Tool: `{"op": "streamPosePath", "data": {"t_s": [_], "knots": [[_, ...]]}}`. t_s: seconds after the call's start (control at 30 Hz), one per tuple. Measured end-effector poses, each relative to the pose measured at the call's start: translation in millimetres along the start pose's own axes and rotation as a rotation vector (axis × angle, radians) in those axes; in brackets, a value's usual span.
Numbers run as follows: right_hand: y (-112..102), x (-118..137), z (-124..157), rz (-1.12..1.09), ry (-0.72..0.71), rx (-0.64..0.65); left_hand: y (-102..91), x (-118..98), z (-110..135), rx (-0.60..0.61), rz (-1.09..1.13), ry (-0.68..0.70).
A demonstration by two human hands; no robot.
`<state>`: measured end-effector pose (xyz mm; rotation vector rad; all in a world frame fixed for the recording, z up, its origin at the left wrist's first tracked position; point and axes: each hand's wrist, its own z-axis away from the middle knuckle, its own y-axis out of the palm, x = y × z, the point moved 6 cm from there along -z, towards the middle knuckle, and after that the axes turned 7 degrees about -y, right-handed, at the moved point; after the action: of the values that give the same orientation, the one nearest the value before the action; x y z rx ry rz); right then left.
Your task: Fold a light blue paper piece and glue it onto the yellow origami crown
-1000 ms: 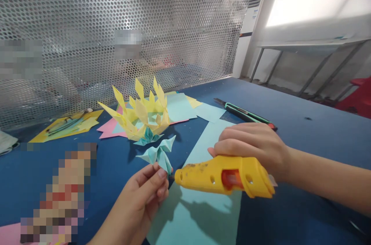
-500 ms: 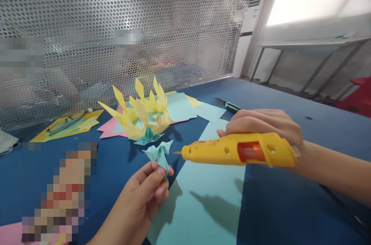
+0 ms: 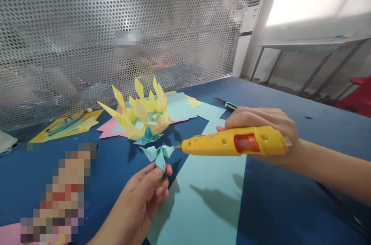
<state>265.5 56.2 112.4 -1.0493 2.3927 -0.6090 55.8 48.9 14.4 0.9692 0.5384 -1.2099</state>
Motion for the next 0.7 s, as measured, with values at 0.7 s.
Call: {"op": "streamPosePath", "data": {"t_s": [0.7], "knots": [[7.6,11.8,2.0,-0.096,-0.069,0.032,-0.7,-0.3,3.2,-0.023,0.019,-0.024]]}}
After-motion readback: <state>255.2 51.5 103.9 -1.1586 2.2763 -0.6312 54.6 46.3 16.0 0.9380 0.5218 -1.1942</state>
